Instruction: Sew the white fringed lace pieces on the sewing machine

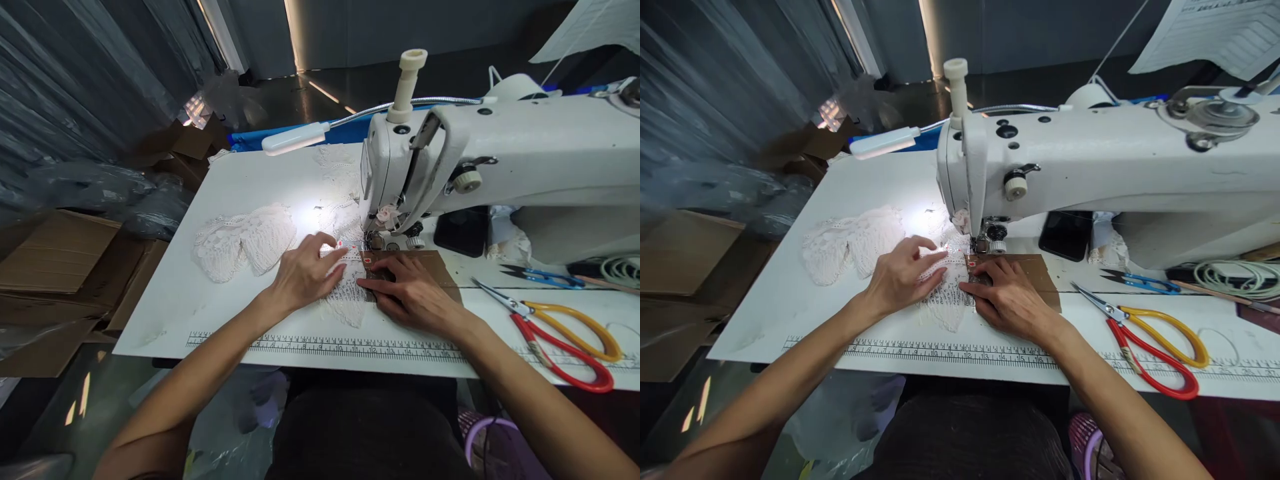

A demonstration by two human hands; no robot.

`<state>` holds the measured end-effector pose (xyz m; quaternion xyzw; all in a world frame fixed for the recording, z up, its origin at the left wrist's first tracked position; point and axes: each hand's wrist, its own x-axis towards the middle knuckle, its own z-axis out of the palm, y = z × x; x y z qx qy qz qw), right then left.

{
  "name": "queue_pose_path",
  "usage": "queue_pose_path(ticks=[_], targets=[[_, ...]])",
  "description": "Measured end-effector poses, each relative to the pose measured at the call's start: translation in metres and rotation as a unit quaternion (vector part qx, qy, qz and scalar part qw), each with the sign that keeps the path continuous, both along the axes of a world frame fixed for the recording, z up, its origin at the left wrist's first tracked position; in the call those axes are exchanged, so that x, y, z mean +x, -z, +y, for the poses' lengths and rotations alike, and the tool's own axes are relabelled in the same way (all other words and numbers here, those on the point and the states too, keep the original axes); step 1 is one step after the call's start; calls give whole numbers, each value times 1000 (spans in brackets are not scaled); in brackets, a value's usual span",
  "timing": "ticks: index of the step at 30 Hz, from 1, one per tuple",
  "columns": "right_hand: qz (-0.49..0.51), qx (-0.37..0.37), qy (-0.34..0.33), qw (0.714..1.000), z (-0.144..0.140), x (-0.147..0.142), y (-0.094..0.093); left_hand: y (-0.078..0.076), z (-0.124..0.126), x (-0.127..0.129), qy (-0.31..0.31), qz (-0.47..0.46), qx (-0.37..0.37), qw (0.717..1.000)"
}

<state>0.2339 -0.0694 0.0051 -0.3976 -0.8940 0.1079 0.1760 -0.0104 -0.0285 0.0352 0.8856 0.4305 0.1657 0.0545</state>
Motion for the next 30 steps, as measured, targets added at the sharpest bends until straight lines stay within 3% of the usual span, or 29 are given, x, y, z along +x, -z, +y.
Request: queue_pose_path(ticks=[3,5,11,19,30], targets=[[-3,-3,-1,1000,0,1,1,0,8,12,168,43,-5,985],[-5,-2,1,1000,0,1,2,2,14,18,202,52,-23,978],[-14,1,0,1000,-2,0,0,14,17,16,183,64,-34,980],[-10,39,26,999,6,1,5,12,22,23,167,139,6,976],[3,51,42,998,9,0,8,20,29,19,166,123,47,977]])
